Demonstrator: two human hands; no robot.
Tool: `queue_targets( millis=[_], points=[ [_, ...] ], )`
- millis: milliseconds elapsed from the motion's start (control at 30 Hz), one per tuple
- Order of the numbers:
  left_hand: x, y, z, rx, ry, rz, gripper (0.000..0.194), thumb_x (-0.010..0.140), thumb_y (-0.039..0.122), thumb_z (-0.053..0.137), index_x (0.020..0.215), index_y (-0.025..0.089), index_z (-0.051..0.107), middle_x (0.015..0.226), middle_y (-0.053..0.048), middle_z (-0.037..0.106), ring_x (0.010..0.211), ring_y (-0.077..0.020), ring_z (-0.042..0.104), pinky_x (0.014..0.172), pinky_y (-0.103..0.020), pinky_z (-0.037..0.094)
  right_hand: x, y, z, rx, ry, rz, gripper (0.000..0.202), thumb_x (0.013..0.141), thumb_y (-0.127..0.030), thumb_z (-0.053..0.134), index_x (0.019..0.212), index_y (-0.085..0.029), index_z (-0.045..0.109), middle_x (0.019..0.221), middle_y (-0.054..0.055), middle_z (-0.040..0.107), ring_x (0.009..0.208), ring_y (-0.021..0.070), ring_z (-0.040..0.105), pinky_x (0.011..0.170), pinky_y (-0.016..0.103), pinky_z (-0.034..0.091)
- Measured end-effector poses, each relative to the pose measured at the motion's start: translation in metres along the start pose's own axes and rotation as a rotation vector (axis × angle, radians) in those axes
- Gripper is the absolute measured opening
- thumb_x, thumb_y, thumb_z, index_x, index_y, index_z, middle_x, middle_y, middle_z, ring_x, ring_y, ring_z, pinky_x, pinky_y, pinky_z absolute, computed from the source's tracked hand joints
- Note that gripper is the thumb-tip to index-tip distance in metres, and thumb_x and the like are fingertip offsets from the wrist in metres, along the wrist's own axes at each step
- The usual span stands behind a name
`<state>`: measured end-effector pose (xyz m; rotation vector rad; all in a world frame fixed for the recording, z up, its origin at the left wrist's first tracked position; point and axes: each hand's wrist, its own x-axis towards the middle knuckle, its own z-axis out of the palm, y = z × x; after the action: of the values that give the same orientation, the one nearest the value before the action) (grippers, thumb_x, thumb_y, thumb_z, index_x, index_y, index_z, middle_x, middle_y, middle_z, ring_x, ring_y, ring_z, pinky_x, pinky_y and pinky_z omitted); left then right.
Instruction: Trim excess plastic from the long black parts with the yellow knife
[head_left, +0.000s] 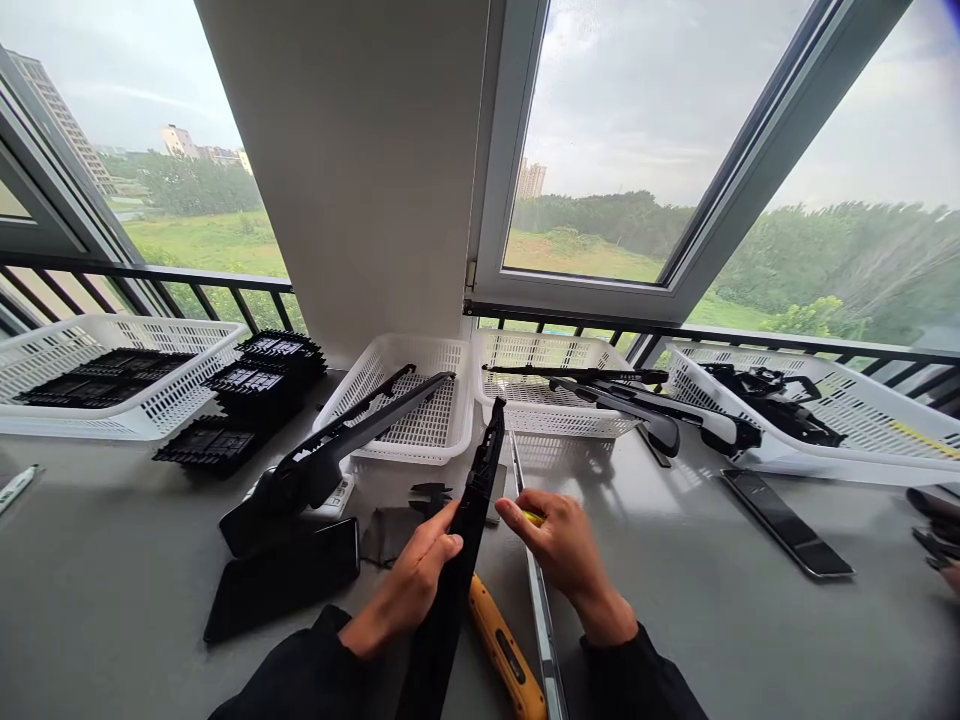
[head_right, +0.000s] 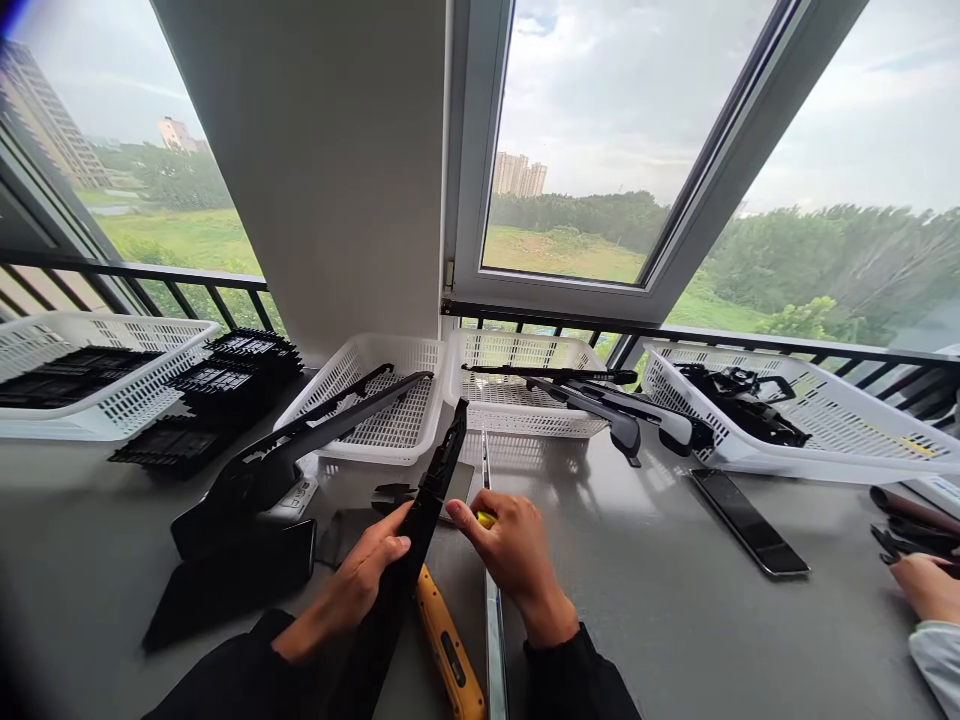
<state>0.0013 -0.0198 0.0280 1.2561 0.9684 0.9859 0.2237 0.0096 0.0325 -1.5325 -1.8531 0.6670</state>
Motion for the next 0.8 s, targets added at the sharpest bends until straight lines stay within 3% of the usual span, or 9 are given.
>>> queue_targets(
  millis=[133, 267, 467, 633, 800],
  points=[
    [-0.001, -0.008, -0.001, -0.012, 0.086, -0.052, 0.050, 0.095, 0.046, 0.062, 0.134, 0.019, 0.078, 0.100, -0.008, 0.079, 0.110, -0.0341, 0.068, 0.103, -0.043, 0.052, -0.002, -0.004, 0.001, 0.035, -0.085, -0.003, 0.079, 0.096, -0.089, 0.050, 0.062, -0.018, 0.061, 0.058, 0.000, 0.051, 0.060, 0.0132, 0.043, 0.061, 0.029, 0.027],
    [0.001, 0.000, -0.001, -0.031, 0.144, -0.038, 0.049, 0.096, 0.046, 0.061, 0.132, 0.017, 0.078, 0.095, -0.006, 0.079, 0.102, -0.0304, 0.069, 0.100, -0.039, 0.053, -0.006, -0.011, 0.006, 0.021, -0.170, -0.029, 0.073, 0.097, -0.083, 0.056, 0.064, -0.018, 0.065, 0.057, -0.002, 0.049, 0.059, 0.0125, 0.042, 0.061, 0.030, 0.027],
    [0.002, 0.011, -0.001, -0.049, 0.213, -0.030, 0.049, 0.099, 0.045, 0.056, 0.133, 0.016, 0.077, 0.106, -0.006, 0.079, 0.105, -0.0277, 0.068, 0.100, -0.034, 0.050, -0.009, -0.019, 0.010, 0.024, -0.275, -0.041, 0.072, 0.097, -0.082, 0.057, 0.066, -0.018, 0.069, 0.056, -0.001, 0.051, 0.057, 0.0123, 0.041, 0.059, 0.029, 0.025],
    [-0.001, 0.008, 0.002, -0.045, 0.202, -0.040, 0.051, 0.098, 0.046, 0.056, 0.134, 0.014, 0.075, 0.098, -0.005, 0.075, 0.091, -0.0236, 0.064, 0.087, -0.031, 0.050, -0.009, -0.016, 0.008, 0.064, -0.344, -0.053, 0.080, 0.100, -0.084, 0.048, 0.057, -0.017, 0.059, 0.055, -0.001, 0.049, 0.056, 0.0113, 0.039, 0.058, 0.030, 0.023],
    [-0.002, 0.010, 0.003, -0.025, 0.170, -0.021, 0.048, 0.099, 0.044, 0.054, 0.130, 0.013, 0.073, 0.083, -0.001, 0.063, 0.078, -0.0198, 0.052, 0.073, -0.029, 0.045, -0.009, -0.016, 0.005, 0.138, -0.409, -0.050, 0.081, 0.102, -0.083, 0.046, 0.059, -0.016, 0.063, 0.057, 0.002, 0.056, 0.057, 0.0119, 0.043, 0.059, 0.029, 0.028]
  ],
)
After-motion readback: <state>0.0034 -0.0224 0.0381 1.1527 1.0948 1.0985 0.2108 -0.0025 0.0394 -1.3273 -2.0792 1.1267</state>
